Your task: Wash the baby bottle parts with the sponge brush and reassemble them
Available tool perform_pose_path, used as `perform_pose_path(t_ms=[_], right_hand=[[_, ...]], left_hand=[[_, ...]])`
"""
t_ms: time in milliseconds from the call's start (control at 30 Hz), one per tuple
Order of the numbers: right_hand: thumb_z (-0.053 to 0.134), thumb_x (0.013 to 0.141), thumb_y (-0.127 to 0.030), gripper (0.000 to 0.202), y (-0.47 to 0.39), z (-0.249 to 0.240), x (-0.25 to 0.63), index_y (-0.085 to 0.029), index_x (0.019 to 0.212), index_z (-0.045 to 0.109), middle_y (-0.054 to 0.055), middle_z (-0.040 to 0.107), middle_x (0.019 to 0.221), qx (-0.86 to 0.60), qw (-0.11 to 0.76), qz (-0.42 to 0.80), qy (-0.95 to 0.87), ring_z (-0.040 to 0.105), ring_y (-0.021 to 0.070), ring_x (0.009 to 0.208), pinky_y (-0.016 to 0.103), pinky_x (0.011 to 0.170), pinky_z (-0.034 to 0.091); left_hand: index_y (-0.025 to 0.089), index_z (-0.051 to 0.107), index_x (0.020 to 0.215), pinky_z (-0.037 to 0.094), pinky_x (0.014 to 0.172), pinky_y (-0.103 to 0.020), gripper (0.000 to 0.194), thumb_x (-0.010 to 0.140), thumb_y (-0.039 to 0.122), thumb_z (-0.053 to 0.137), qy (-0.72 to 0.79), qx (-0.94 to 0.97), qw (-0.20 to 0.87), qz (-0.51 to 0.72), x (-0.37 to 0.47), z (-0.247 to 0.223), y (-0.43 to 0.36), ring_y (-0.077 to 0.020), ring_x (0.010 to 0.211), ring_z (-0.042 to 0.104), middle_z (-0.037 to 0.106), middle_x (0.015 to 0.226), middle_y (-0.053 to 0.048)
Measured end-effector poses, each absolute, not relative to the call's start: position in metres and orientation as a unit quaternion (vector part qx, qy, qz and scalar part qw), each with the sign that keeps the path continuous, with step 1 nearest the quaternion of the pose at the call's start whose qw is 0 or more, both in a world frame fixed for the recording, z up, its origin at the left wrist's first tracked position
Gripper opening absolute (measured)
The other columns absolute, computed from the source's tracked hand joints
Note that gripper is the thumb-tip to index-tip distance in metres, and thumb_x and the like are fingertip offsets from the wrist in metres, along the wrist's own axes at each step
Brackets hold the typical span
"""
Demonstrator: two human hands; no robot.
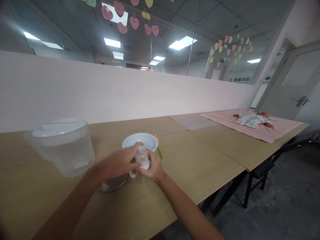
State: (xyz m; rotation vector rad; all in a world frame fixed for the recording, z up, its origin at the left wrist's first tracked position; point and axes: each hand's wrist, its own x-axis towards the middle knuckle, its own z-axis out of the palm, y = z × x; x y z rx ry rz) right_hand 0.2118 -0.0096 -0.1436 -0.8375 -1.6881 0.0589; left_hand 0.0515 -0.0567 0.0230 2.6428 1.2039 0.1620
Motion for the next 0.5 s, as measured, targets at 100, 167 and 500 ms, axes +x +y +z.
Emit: perform_pose_path(t_ms=[100, 167, 500], right_hand=[[0.062, 0.066, -0.06, 0.068, -0.01, -0.143, 0.2121, -0.019, 0.117, 0.043, 0.011, 0.064, 0.097, -0.369, 0.584, 0.021, -0.723, 0.062, 0.0253, 0.084, 0.037, 0.07, 0.052], [0.061, 0.067, -0.06, 0.068, -0.0105, -0.1422, 0.2122, -0.019, 0.118, 0.043, 0.011, 0.064, 0.099, -0.368, 0.585, 0.021, -0.723, 0.063, 0.0252, 0.085, 0.036, 0.07, 0.052], [0.063, 0.066, -0.06, 0.076, -0.0097, -0.1448, 0.2127, -0.018, 0.124, 0.037, 0.014, 0.06, 0.108, -0.364, 0.59, 0.017, -0.721, 0.061, 0.0262, 0.093, 0.037, 0.076, 0.053]], left_hand=[[0.015, 0.04, 0.115, 0.035, 0.054, -0.026, 0.038, 0.079, 0.028, 0.037, 0.412, 0.901, 0.129, 0.052, 0.0517, 0.021, -0.0542, -0.0211, 0.068, 0.059, 0.062, 0.074, -0.005], [0.016, 0.044, 0.107, 0.036, 0.053, -0.026, 0.031, 0.079, 0.028, 0.038, 0.409, 0.9, 0.137, 0.053, 0.052, 0.0209, -0.0536, -0.0202, 0.068, 0.058, 0.062, 0.077, -0.006], [0.022, 0.048, 0.115, 0.044, 0.074, -0.03, 0.035, 0.081, 0.026, 0.038, 0.359, 0.912, 0.184, 0.077, 0.0467, 0.015, -0.0468, -0.0219, 0.092, 0.058, 0.061, 0.105, -0.006]])
